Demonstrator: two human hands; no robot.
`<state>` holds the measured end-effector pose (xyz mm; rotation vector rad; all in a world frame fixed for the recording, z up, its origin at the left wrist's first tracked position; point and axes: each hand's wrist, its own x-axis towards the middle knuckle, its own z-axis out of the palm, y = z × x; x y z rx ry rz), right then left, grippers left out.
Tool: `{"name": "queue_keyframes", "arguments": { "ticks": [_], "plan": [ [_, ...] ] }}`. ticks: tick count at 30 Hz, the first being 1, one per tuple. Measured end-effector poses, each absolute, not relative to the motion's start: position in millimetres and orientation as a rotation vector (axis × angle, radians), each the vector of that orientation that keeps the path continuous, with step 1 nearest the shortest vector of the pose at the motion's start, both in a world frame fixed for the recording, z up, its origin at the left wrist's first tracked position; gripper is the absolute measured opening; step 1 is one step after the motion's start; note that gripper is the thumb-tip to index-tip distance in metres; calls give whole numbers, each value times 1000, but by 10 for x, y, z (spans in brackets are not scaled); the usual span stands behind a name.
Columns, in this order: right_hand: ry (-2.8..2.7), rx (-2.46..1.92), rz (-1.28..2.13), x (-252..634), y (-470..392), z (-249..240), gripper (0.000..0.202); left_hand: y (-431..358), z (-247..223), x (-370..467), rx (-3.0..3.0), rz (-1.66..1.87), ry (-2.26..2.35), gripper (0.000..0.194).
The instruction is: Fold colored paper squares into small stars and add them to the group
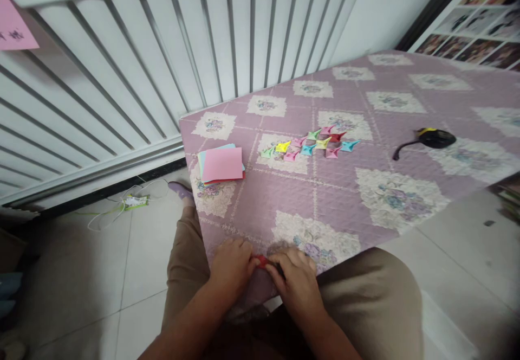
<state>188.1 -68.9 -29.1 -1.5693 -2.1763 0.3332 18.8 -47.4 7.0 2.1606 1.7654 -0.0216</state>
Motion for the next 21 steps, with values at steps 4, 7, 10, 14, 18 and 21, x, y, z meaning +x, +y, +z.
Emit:
{"name": "queue_keyframes", "arguments": {
  "ticks": [4,7,10,14,18,21],
  "plan": [
    [-2221,-1407,242,1860,-829,-302,20,-470,107,186,2167,-38,1761,15],
    [-2276,-1314,134,1808,-925,-350,26,-464,129,184,2156,-49,1748,15],
    [-2319,-1312,79,1787,-969,-393,28,-443,150,163,2139,-63,1718,18],
    [-2347,-1328,79,1815,-985,-410,31,-367,174,97,2135,-132,1631,18],
    [-2357,-1315,101,1858,-998,-420,42,-241,225,52,2137,-233,1534,18],
    [-2371,-1299,123,1886,-1000,-440,48,-143,291,68,2136,-328,1477,19]
  ]
}}
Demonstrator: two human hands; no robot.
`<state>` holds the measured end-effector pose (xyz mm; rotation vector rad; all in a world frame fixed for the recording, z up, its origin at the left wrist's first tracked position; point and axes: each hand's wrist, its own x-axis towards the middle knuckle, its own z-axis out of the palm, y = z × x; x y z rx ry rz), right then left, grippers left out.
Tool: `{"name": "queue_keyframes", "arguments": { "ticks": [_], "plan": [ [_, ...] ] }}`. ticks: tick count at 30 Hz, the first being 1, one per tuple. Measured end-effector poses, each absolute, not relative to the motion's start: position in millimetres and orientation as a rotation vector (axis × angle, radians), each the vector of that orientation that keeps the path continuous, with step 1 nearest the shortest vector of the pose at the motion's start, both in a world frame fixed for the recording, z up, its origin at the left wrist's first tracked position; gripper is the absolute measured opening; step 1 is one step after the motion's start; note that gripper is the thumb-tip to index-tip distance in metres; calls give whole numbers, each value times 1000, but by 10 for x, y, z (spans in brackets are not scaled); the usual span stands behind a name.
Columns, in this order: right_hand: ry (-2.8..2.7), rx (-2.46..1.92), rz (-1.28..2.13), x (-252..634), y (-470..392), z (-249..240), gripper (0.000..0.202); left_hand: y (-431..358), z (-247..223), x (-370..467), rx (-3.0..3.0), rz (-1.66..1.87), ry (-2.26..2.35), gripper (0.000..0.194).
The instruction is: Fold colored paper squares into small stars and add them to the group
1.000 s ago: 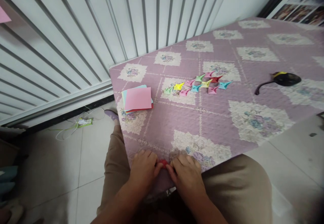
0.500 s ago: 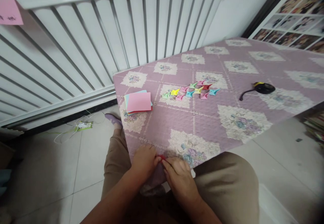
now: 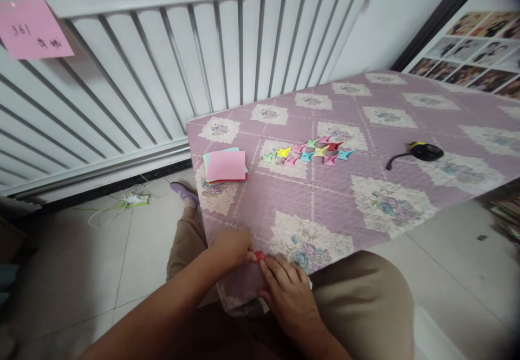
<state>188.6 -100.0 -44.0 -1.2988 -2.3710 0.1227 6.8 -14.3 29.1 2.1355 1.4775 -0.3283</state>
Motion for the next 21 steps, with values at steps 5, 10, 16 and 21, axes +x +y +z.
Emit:
{"name": "queue_keyframes", "arguments": {
  "ticks": [5,10,16,21],
  "plan": [
    [-2400,-1308,76,1888,-996,-482,49,-41,382,133,2145,-457,1408,26],
    [-2375,-1325,47,1878,-1019,-514,52,-50,351,103,2169,-463,1402,25],
    [-2356,-1276,83,1943,-1043,-475,49,-67,317,35,2170,-419,1415,26],
    [-2364,-1243,7,1987,-1053,-492,40,-46,327,78,2128,-461,1423,22]
  ]
}}
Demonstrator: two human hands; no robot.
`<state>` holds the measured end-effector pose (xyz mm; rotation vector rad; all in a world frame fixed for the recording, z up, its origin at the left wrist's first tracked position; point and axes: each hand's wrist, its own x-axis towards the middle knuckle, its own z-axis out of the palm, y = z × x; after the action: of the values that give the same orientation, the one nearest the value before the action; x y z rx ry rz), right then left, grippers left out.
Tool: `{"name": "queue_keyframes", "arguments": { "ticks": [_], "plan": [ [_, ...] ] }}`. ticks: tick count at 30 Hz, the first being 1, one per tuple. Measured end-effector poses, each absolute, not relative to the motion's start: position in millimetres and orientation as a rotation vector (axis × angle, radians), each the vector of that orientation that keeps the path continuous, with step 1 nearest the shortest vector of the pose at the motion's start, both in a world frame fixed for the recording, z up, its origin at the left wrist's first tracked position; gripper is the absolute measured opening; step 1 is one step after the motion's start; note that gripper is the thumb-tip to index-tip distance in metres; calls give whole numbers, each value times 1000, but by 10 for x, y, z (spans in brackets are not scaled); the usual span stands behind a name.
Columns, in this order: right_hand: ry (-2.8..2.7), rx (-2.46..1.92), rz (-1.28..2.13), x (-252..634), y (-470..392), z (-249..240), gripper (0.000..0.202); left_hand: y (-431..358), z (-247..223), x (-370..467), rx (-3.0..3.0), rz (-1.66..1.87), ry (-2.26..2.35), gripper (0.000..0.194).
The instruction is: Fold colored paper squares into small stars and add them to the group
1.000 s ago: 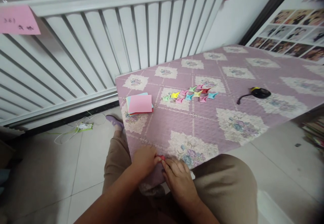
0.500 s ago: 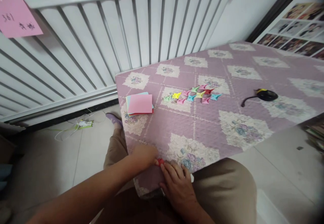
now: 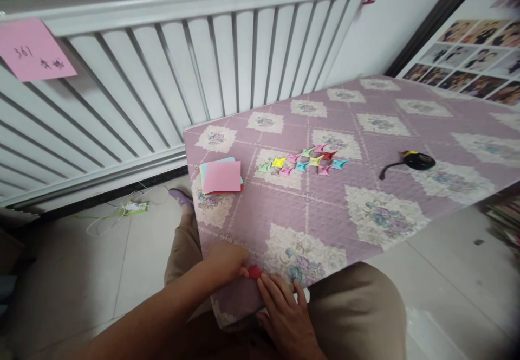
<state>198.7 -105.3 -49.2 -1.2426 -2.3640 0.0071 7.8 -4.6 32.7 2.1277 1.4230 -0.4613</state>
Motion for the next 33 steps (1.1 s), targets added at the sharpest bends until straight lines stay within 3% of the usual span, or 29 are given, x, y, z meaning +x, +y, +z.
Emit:
{"name": "queue_keyframes", "arguments": {
  "ticks": [20,25,33],
  "plan": [
    [-2326,-1290,7,1938,-1083,-566,39,-91,367,216,2048,-452,1500,29],
    [-2386,-1292,184,2048,-969,-366,48,-133,357,182,2042,-381,1521,27],
    [-2099,-1510,499,2006,-752,-197,19,-475,330,66,2075,-132,1547,26]
  ]
}}
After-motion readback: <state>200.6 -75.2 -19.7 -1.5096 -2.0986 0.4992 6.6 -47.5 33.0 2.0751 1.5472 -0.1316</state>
